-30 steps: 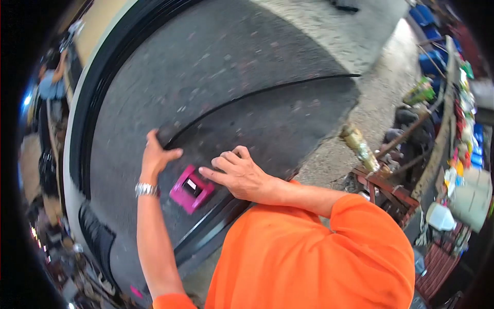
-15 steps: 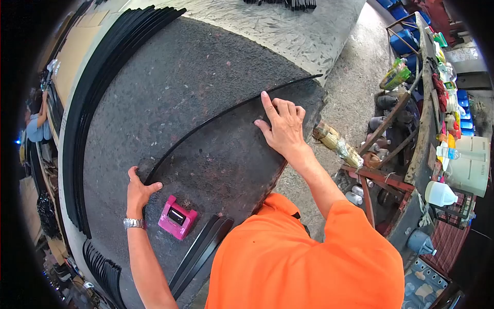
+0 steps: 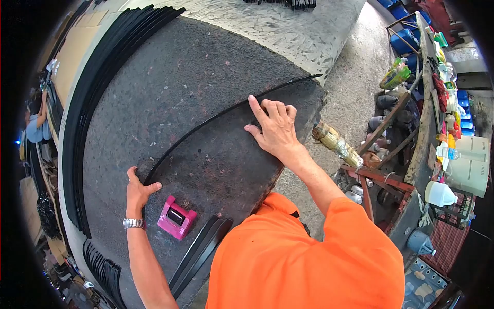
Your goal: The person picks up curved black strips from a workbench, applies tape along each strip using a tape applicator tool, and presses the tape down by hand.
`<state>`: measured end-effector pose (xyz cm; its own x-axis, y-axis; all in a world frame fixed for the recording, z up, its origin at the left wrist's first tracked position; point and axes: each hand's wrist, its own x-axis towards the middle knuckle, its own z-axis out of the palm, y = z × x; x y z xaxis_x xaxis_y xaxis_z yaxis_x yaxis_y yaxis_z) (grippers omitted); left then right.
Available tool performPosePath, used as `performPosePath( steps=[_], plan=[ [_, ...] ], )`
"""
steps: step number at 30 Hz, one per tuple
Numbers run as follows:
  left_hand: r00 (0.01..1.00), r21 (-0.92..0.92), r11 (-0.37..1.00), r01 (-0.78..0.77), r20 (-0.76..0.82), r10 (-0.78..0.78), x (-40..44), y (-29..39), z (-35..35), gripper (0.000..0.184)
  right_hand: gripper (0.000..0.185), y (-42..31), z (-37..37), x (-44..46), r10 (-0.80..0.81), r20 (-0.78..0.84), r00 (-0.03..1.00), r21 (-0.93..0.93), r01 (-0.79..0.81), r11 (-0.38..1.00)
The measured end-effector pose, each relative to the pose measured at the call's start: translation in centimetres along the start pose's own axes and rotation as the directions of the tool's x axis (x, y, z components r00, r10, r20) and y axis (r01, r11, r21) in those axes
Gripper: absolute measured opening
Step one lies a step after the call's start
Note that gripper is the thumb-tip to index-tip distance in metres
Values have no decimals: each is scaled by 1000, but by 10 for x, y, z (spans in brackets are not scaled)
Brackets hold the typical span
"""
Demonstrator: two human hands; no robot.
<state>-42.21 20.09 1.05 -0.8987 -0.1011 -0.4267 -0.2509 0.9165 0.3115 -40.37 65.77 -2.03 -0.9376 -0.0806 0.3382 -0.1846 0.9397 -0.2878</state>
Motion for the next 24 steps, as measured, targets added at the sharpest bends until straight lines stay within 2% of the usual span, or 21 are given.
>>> performPosePath(
  steps=[11, 20, 24],
  plan=[
    [1000, -3, 1000, -1, 3, 1, 0, 4, -1, 104, 78, 23, -10, -2, 72, -67, 995, -91, -78, 993],
    [1000, -13, 1000, -27, -5, 27, 0, -2, 0, 104, 75, 3, -8, 0, -5, -24, 1000, -18, 5, 1000],
    [1000, -23, 999, -27, -5, 27, 0, -3, 1, 105, 72, 7, -11, -1, 21, -32, 999, -30, -22, 999]
  ],
)
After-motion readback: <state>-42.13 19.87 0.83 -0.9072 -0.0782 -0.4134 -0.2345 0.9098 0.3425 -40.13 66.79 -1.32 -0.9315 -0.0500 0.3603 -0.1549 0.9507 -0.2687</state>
